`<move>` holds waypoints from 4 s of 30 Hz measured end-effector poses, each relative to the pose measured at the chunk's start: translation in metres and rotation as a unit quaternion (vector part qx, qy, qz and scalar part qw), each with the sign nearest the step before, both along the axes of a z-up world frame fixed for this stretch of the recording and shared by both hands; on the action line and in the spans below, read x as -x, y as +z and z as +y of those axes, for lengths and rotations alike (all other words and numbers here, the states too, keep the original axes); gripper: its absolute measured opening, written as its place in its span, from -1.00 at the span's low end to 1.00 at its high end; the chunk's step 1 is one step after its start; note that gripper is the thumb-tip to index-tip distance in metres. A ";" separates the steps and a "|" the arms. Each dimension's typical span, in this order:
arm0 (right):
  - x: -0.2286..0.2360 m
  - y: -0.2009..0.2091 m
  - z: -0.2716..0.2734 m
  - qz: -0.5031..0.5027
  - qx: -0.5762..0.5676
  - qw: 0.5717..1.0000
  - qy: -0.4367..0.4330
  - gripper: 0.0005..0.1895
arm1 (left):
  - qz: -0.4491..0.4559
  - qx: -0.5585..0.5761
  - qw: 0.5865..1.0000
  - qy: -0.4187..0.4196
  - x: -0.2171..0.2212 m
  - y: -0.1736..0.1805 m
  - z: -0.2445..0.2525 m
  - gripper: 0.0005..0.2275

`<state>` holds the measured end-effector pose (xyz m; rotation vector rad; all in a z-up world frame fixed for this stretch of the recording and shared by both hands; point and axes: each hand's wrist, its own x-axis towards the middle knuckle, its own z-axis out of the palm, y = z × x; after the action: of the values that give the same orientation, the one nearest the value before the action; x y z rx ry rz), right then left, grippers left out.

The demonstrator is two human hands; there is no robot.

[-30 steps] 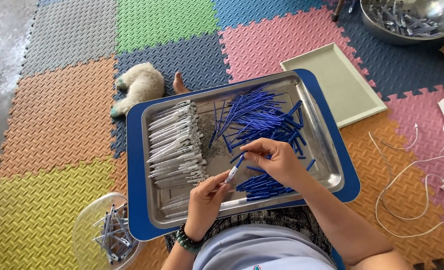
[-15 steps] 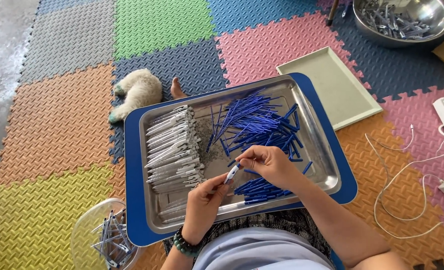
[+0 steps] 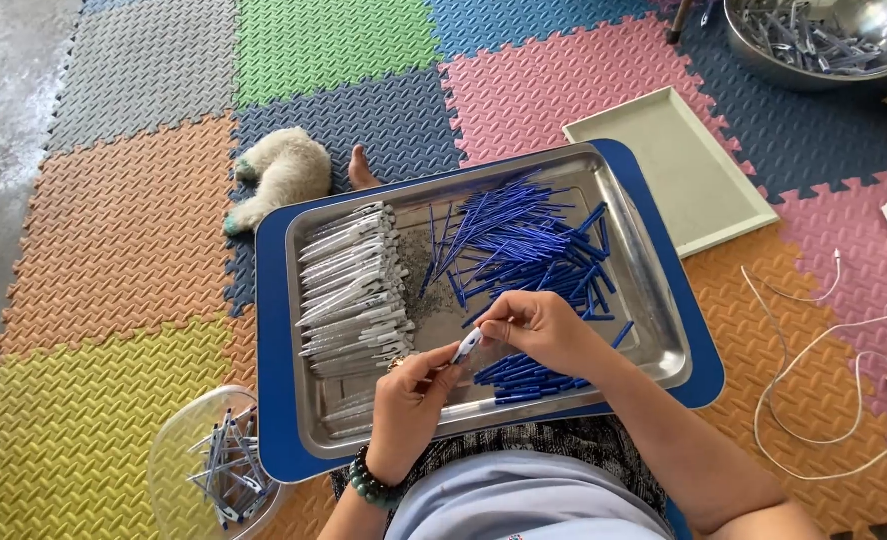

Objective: Assembling pens by manually inserting blue ink refills into white pen barrels on a metal tray.

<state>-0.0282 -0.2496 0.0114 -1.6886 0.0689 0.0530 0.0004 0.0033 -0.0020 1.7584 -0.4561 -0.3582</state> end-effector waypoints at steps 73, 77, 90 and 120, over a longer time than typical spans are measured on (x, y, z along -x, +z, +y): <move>0.003 -0.017 0.021 -0.143 0.043 0.989 0.001 -0.80 | 0.045 0.095 0.994 -0.015 0.012 -0.028 0.025 -0.72; 0.004 -0.017 -0.008 -0.145 0.281 0.947 -0.057 -0.79 | 0.056 0.114 0.992 0.022 0.008 -0.043 0.035 -0.68; -0.026 -0.082 -0.023 -0.177 0.544 0.812 -0.119 -0.94 | 0.213 0.179 0.956 0.098 0.003 -0.037 0.030 -0.69; -0.016 -0.004 -0.023 -0.305 0.478 0.820 -0.075 -0.86 | 0.122 0.100 0.987 0.016 0.005 -0.043 0.007 -0.65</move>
<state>-0.0124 -0.2729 0.0076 -2.6160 -0.3076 -0.7635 -0.0048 0.0098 -0.0448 1.5029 -0.2760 -0.4817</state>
